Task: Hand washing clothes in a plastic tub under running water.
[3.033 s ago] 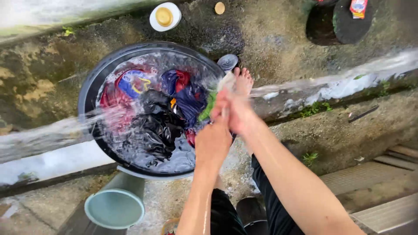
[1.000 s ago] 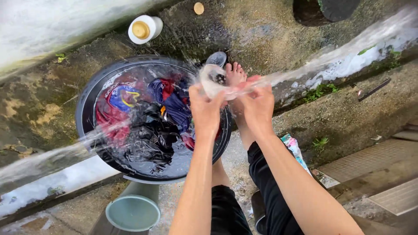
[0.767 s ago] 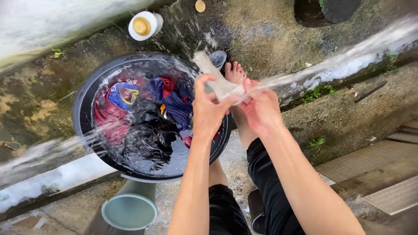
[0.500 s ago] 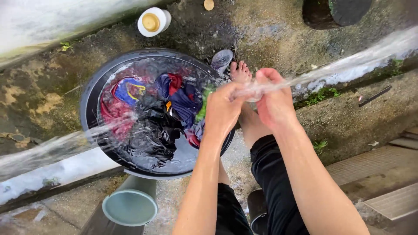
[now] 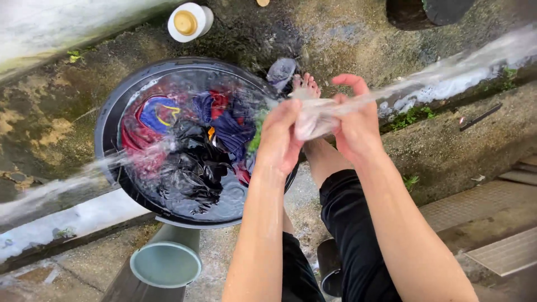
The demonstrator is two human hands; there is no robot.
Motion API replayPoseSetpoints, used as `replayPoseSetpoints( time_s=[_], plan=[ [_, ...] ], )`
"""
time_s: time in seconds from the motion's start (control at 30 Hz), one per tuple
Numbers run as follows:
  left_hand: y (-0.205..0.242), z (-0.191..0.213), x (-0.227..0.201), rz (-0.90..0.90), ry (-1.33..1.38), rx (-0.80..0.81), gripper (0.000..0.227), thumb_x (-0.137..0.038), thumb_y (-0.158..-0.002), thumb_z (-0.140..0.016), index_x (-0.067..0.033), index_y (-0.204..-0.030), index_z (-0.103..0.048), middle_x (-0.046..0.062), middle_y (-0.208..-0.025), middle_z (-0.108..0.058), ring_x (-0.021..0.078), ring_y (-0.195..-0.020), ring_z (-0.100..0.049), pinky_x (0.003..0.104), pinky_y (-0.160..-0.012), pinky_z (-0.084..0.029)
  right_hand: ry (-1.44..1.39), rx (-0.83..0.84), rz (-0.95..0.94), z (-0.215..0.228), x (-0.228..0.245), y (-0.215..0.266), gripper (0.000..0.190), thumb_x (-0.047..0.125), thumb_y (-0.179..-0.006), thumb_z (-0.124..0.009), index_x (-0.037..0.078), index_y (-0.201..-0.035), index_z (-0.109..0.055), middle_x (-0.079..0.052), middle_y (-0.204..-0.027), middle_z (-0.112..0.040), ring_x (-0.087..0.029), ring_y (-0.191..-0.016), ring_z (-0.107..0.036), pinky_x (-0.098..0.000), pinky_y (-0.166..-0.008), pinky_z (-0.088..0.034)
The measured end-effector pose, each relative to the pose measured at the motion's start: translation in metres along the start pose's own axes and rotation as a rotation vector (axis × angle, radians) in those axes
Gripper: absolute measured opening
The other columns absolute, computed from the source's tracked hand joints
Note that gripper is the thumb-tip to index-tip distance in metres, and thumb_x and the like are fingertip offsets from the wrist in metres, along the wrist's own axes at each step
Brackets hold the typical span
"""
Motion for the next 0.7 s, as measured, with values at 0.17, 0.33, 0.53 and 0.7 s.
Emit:
replayPoseSetpoints(
  time_s=[0.17,0.33,0.53,0.7],
  plan=[
    [0.018,-0.006,0.003,0.22,0.249,0.088,0.028,-0.019,-0.103,-0.06,0.0015,-0.122,-0.064,0.013,-0.114,-0.07,0.0234,-0.102,-0.07,0.04,-0.091,-0.059,0.775,-0.076,0.266,-0.021,0.023,0.003,0.055,-0.016,-0.082,-0.073,0.004,-0.128,-0.053,-0.003,-0.079,-0.056,-0.012,-0.067,-0.053,-0.0272,-0.056,-0.041],
    [0.023,-0.013,-0.024,0.175,0.238,0.2,0.039,-0.004,-0.087,-0.063,-0.0021,-0.125,-0.055,0.015,-0.113,-0.071,0.0249,-0.103,-0.072,0.04,-0.093,-0.06,0.165,-0.093,-0.078,-0.018,0.004,-0.002,0.049,-0.014,-0.083,-0.067,0.006,-0.126,-0.055,-0.009,-0.099,-0.068,-0.018,-0.09,-0.071,-0.0317,-0.078,-0.062],
    [0.01,-0.01,-0.041,-0.078,-0.08,0.18,0.054,0.012,-0.082,-0.063,-0.0039,-0.131,-0.048,0.014,-0.094,-0.074,0.0207,-0.084,-0.072,0.034,-0.077,-0.059,-0.078,-0.014,-0.281,-0.029,-0.005,0.006,0.043,0.011,-0.093,-0.064,0.005,-0.135,-0.056,-0.016,-0.121,-0.069,-0.024,-0.104,-0.072,-0.0377,-0.087,-0.062],
    [0.005,-0.02,-0.055,-0.347,-0.369,0.11,0.039,0.012,-0.089,-0.071,0.0014,-0.126,-0.064,0.004,-0.085,-0.059,0.0108,-0.075,-0.057,0.026,-0.068,-0.048,-0.333,0.064,-0.392,-0.049,-0.006,0.014,0.059,0.027,-0.094,-0.068,-0.004,-0.14,-0.051,-0.021,-0.13,-0.065,-0.027,-0.108,-0.071,-0.0383,-0.09,-0.061]
  ],
)
Point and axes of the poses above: each hand's wrist, its own y-axis away from the middle knuckle, its own z-axis out of the back of the hand, x = y × z, the point moved 10 cm from there along -y, towards the middle knuckle
